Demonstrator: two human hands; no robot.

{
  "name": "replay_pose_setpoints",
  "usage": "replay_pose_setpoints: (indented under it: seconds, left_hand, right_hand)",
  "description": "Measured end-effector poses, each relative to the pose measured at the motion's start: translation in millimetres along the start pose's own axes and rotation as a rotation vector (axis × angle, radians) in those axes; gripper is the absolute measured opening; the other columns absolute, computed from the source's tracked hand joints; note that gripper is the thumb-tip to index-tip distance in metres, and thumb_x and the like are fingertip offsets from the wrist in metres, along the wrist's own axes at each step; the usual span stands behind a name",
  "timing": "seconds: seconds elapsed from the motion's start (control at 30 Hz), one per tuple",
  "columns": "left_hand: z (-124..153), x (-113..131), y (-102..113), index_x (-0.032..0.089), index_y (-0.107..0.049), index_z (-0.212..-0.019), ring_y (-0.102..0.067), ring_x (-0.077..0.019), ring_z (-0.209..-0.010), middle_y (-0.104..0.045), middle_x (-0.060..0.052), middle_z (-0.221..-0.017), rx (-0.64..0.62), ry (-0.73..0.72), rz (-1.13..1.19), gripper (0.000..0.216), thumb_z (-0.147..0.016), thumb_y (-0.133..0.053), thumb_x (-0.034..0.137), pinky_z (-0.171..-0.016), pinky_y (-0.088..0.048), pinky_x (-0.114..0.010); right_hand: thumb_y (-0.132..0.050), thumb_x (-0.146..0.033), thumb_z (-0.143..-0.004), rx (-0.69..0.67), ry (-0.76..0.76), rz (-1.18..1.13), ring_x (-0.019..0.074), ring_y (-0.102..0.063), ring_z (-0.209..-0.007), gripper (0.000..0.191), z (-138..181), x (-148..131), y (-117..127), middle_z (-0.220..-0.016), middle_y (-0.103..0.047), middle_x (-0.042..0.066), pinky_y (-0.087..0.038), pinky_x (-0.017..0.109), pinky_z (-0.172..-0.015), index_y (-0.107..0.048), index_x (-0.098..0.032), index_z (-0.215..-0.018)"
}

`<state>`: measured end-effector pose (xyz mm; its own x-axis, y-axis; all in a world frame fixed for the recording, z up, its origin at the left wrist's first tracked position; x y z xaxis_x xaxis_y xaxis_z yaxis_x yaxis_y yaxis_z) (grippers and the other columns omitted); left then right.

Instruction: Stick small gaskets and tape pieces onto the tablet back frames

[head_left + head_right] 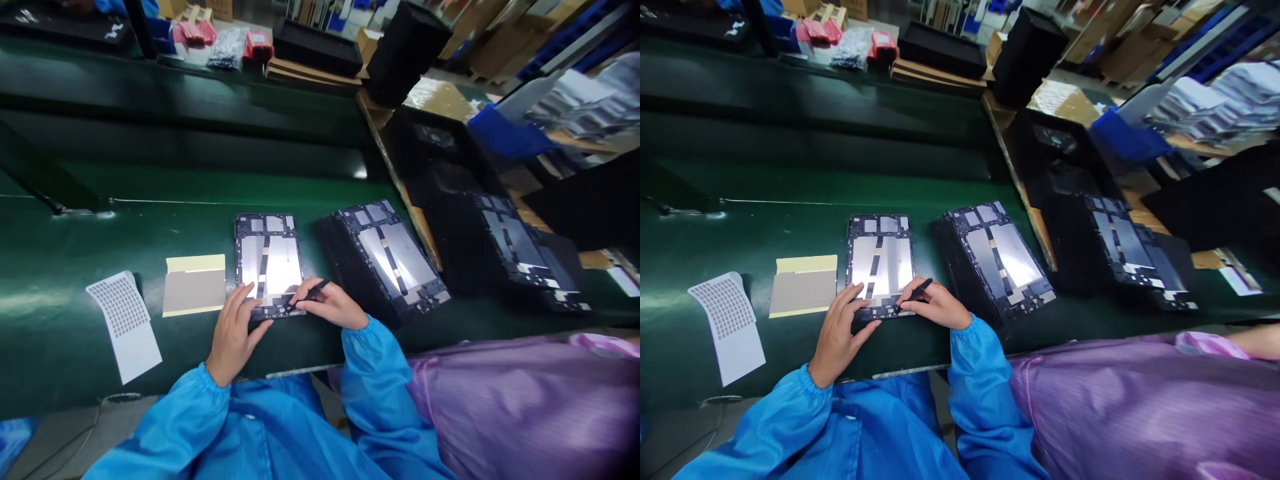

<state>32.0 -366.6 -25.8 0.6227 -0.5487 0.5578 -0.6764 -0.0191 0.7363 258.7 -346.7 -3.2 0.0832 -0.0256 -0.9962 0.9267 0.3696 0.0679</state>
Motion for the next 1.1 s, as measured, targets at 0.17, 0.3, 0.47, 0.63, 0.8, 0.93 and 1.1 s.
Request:
replay_pose_setpoints:
  seconds: [0.17, 0.3, 0.47, 0.63, 0.8, 0.93, 1.1]
  left_hand:
    - [0.7, 0.2, 1.0, 0.023, -0.05, -0.125, -0.047, -0.0313, -0.14, -0.055, -0.014, -0.142, -0.003, 0.02, 0.025, 0.034, -0.094, -0.063, 0.029, -0.112, -0.045, -0.054]
    - [1.0, -0.1, 0.0, 0.022, -0.05, -0.126, -0.047, -0.0306, -0.14, -0.054, -0.015, -0.143, -0.003, 0.017, 0.036, 0.036, -0.094, -0.064, 0.028, -0.113, -0.044, -0.053]
    - [1.5, -0.6, -0.5, 0.021, -0.049, -0.127, -0.045, -0.0302, -0.141, -0.054, -0.015, -0.143, -0.009, 0.015, 0.04, 0.037, -0.093, -0.065, 0.027, -0.114, -0.044, -0.052]
    - [1.5, -0.7, -0.6, 0.021, -0.05, -0.126, -0.046, -0.0304, -0.14, -0.054, -0.015, -0.143, -0.002, 0.02, 0.051, 0.037, -0.093, -0.065, 0.027, -0.114, -0.044, -0.053]
    - [1.2, -0.5, -0.4, 0.021, -0.05, -0.126, -0.045, -0.0299, -0.141, -0.054, -0.015, -0.143, -0.004, 0.023, 0.05, 0.037, -0.093, -0.065, 0.027, -0.114, -0.043, -0.052]
    - [1.2, -0.6, -0.2, 0.021, -0.05, -0.127, -0.045, -0.0302, -0.141, -0.054, -0.015, -0.144, -0.009, 0.027, 0.06, 0.037, -0.093, -0.064, 0.028, -0.114, -0.043, -0.052]
    - [1.2, -0.4, -0.6, 0.021, -0.05, -0.126, -0.045, -0.0304, -0.141, -0.054, -0.015, -0.143, -0.004, 0.026, 0.058, 0.037, -0.092, -0.066, 0.027, -0.114, -0.044, -0.052]
  right_hand:
    - [-0.069, -0.038, -0.092, 0.009, 0.098, 0.099, 0.0191, -0.071, -0.09, 0.019, 2.9, -1.2, -5.9, -0.094, -0.073, 0.007, -0.058, 0.035, -0.084, -0.063, -0.02, -0.092]
    - [-0.068, -0.033, -0.093, 0.011, 0.156, 0.163, 0.0188, -0.071, -0.089, 0.014, 3.9, -2.9, -10.3, -0.093, -0.073, 0.007, -0.057, 0.034, -0.085, -0.064, -0.02, -0.091]
    - [-0.068, -0.03, -0.094, 0.014, 0.177, 0.185, 0.0186, -0.071, -0.089, 0.012, 4.0, -2.9, -10.9, -0.093, -0.074, 0.007, -0.057, 0.034, -0.083, -0.064, -0.019, -0.092]
    - [-0.067, -0.03, -0.094, 0.007, 0.187, 0.206, 0.0181, -0.071, -0.088, 0.011, 3.6, -3.9, -10.1, -0.093, -0.074, 0.007, -0.057, 0.033, -0.083, -0.064, -0.019, -0.092]
    - [-0.066, -0.03, -0.095, -0.014, 0.187, 0.233, 0.018, -0.071, -0.089, 0.011, 2.6, -5.3, -10.6, -0.094, -0.074, 0.007, -0.057, 0.033, -0.083, -0.064, -0.019, -0.093]
    - [-0.066, -0.027, -0.095, -0.022, 0.198, 0.251, 0.0177, -0.07, -0.089, 0.008, 2.0, -7.3, -11.4, -0.093, -0.073, 0.007, -0.056, 0.032, -0.083, -0.064, -0.019, -0.093]
    - [-0.065, -0.028, -0.095, -0.019, 0.194, 0.262, 0.0182, -0.07, -0.088, 0.009, 2.3, -7.4, -12.0, -0.093, -0.073, 0.007, -0.057, 0.033, -0.083, -0.064, -0.019, -0.093]
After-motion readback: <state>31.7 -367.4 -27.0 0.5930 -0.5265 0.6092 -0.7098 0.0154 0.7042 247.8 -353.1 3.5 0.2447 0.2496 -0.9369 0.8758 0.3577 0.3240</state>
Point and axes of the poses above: each hand's wrist, its own z-axis away from the middle knuckle, its own y-axis out of the back of the hand, x = y × z, the point moved 3 cm from there along -z, towards the middle knuckle
